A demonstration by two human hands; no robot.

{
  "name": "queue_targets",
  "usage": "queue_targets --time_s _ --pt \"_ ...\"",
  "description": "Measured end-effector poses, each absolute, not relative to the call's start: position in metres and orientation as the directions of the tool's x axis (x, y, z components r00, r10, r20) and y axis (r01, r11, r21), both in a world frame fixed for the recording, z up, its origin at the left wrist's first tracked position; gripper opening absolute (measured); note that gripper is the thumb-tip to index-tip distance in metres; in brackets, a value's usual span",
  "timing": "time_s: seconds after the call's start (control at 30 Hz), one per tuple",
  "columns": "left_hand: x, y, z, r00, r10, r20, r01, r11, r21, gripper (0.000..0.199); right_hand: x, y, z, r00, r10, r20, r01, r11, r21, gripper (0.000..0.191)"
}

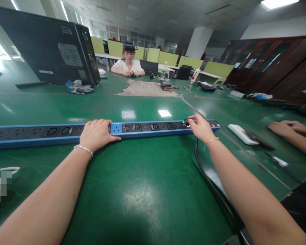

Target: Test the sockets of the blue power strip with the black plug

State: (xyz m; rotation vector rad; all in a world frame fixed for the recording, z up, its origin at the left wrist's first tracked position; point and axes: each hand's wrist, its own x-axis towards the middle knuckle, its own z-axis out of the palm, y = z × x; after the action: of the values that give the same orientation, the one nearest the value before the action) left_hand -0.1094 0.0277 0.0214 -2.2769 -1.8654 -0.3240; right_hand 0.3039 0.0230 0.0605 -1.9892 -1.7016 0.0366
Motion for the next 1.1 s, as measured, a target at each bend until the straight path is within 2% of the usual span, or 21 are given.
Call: queue_targets --time_s 0.2,0.37,0.57,0.87,0.93,1.03,1.1 --pt "-0.11 0.027 0.022 0.203 0.936 0.286 0.977 -0.214 0.008 0.08 0.27 0.026 0.055 0.188 0.942 0.277 0.978 -0.152 -0.146 0.033" --pt "-0.109 0.028 0.023 0.186 0.944 0.273 0.979 -0.2 0.026 0.079 0.27 0.029 0.059 0.099 0.978 0.185 0.994 -0.087 -0.069 0.034" --pt "-0.109 0.027 0.023 0.191 0.939 0.287 0.977 -0.211 0.038 0.081 0.26 0.028 0.055 0.157 0.971 0.182 0.986 -0.164 0.02 0.037" --pt "-0.108 0.027 0.024 0.187 0.941 0.283 0.978 -0.206 0.038 0.08 0.259 0.031 0.054 0.149 0.976 0.157 0.988 -0.155 0.026 0.037" --pt "-0.108 0.027 0.024 0.185 0.94 0.286 0.978 -0.206 0.043 0.08 0.259 0.027 0.058 0.164 0.969 0.187 0.986 -0.163 -0.017 0.036" --pt "-0.109 0.027 0.024 0.185 0.941 0.283 0.975 -0.211 0.064 0.081 0.255 0.019 0.071 0.218 0.907 0.36 0.973 -0.173 -0.151 0.036" --pt "-0.109 0.028 0.023 0.188 0.941 0.281 0.975 -0.214 0.067 0.081 0.247 0.015 0.079 0.207 0.88 0.427 0.964 -0.109 -0.243 0.035"
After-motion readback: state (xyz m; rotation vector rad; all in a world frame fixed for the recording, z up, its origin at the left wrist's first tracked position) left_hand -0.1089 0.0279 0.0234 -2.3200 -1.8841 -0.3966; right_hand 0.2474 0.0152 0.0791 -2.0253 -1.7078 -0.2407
